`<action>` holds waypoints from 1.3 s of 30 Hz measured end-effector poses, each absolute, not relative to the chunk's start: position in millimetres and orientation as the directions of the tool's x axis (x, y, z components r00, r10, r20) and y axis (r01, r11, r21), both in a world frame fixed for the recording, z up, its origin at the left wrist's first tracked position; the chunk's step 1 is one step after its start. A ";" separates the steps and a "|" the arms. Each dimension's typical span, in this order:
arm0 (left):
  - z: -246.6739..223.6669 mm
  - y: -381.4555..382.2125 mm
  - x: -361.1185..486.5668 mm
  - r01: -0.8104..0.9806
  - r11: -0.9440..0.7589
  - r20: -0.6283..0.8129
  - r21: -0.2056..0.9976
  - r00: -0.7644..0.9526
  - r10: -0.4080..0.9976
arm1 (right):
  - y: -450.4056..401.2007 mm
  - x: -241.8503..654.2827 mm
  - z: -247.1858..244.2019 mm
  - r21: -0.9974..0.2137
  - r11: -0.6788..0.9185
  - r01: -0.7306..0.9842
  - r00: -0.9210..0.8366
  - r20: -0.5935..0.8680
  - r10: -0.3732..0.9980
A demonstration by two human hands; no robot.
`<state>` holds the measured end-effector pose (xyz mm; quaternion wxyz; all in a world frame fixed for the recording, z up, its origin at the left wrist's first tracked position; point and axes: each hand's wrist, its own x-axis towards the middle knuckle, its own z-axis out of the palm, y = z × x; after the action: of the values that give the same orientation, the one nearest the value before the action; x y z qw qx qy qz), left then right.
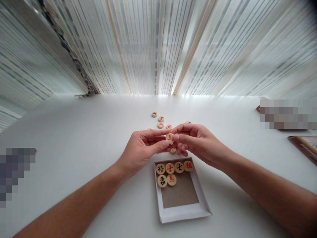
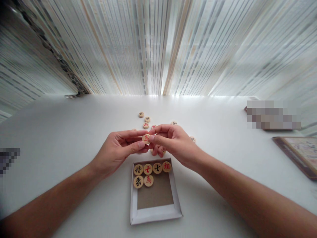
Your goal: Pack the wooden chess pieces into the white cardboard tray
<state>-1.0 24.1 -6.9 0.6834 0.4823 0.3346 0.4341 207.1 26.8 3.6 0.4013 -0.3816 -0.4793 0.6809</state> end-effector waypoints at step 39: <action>-9.2 16.1 0.6 -0.119 -0.162 0.196 0.980 0.388 0.900 | 25.3 206.5 4.8 -0.978 -0.188 -0.093 -0.438 -0.129 0.890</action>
<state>0.6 16.1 -9.2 0.5635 0.6137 0.3184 0.4522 206.5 25.3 4.8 0.3671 -0.3823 -0.5210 0.6691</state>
